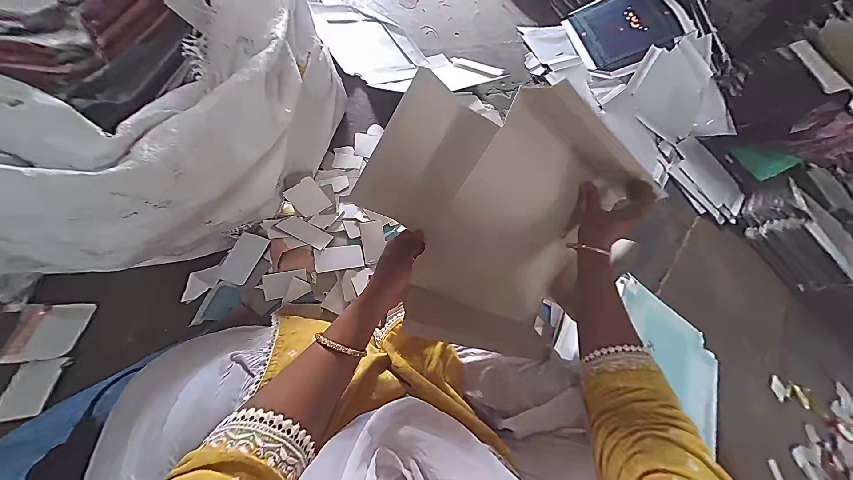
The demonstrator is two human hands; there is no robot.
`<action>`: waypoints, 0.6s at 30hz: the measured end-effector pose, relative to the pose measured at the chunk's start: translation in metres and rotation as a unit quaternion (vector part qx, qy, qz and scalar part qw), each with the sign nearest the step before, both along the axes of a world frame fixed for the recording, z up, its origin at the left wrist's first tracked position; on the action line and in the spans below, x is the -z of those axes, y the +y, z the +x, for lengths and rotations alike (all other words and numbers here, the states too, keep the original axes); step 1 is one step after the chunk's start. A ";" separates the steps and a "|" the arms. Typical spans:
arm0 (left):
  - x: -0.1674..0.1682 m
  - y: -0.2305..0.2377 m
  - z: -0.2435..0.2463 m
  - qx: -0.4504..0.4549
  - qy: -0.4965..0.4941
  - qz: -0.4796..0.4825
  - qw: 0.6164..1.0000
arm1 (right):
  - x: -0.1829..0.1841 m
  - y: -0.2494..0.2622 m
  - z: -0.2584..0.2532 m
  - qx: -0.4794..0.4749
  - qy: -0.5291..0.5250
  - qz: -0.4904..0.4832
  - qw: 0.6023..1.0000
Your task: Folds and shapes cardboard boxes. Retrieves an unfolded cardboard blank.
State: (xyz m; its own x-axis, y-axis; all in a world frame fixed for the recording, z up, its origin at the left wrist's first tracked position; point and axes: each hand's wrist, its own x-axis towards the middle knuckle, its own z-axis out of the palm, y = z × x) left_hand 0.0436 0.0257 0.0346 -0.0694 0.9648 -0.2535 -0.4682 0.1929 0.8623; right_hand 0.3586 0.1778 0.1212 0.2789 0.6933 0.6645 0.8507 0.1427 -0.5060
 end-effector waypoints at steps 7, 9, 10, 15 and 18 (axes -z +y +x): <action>-0.015 0.000 -0.015 0.034 0.043 0.154 0.987 | -0.074 -0.033 0.041 -0.021 -0.086 -0.058 0.994; -0.020 -0.004 -0.024 0.000 0.063 0.164 0.984 | -0.089 -0.047 0.037 -0.064 -0.042 -0.122 0.990; -0.021 -0.005 -0.032 -0.024 0.087 0.168 0.982 | -0.096 -0.054 0.039 -0.085 -0.031 -0.136 0.987; -0.031 -0.005 -0.074 -0.023 0.280 0.089 0.956 | -0.118 -0.114 0.074 -0.227 0.002 -0.165 0.960; -0.025 0.000 -0.090 0.017 0.293 0.119 0.949 | -0.105 -0.164 0.100 -0.355 0.087 -0.230 0.902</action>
State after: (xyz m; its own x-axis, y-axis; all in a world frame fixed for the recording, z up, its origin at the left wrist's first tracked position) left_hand -0.0461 0.0252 0.0592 -0.0984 0.9942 0.0439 0.1072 -0.0333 0.9937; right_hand 0.4589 0.0136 0.2259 -0.2722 0.9293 0.2498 0.5296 0.3614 -0.7674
